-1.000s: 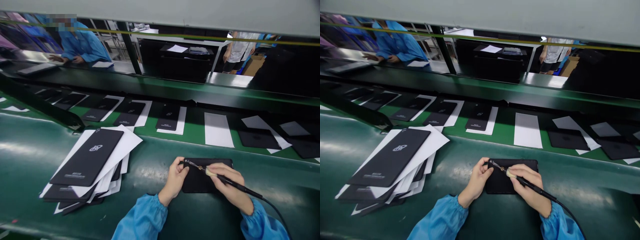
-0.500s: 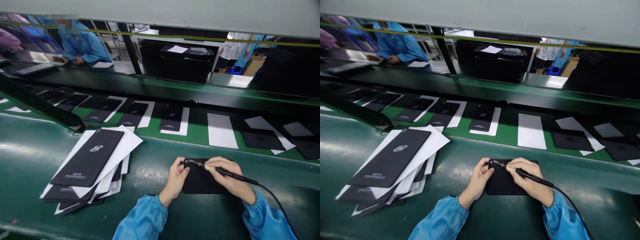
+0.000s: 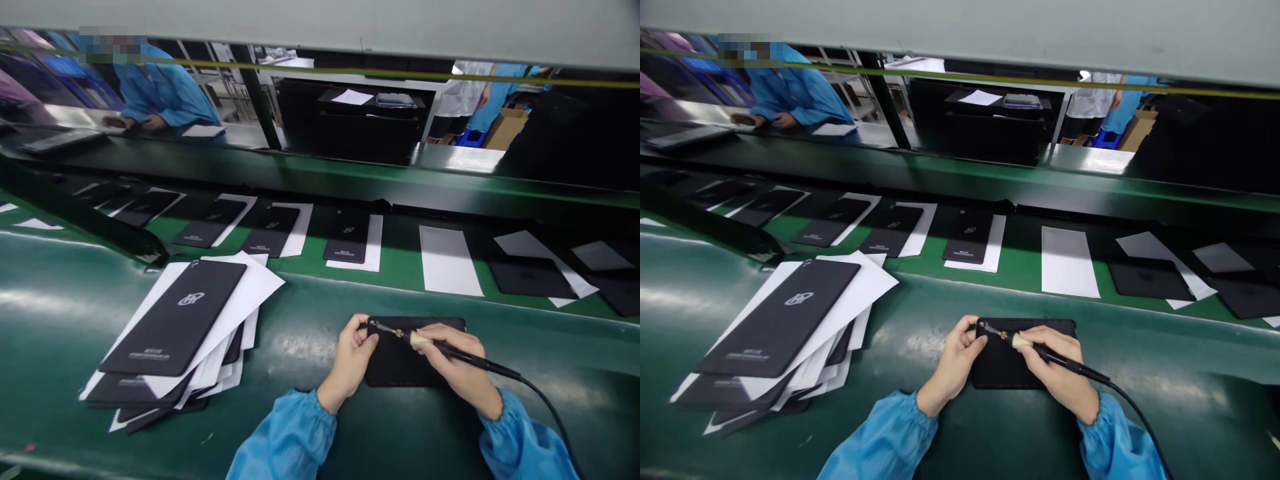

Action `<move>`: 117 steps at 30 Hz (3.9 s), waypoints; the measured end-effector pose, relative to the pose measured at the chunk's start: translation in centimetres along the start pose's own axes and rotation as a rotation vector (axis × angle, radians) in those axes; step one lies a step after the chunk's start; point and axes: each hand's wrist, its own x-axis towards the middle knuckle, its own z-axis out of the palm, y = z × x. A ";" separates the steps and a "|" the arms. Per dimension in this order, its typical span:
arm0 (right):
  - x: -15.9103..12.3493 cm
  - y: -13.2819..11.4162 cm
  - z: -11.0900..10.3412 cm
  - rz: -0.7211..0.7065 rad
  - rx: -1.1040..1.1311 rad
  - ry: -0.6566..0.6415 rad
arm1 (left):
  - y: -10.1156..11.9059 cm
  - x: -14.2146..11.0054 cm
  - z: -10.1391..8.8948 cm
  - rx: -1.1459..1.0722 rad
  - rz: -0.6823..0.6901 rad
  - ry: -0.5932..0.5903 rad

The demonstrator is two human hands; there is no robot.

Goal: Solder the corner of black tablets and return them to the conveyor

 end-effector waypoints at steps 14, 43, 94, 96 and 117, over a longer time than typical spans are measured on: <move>0.3 0.7 0.7 0.021 0.047 -0.037 | 0.4 -0.1 0.2 0.004 -0.013 0.009; -3.3 0.1 3.2 -0.144 -0.105 0.147 | 0.0 0.1 -0.1 -0.006 -0.006 0.015; 13.5 11.3 0.2 -0.103 -0.758 0.101 | -2.2 1.3 -1.5 0.105 0.025 -0.121; 14.1 10.8 4.0 -0.058 -0.776 0.077 | -2.1 1.2 -1.4 0.091 0.028 -0.112; 15.1 8.5 3.5 0.354 -0.772 0.206 | -3.7 1.2 -0.7 -0.054 0.015 -0.047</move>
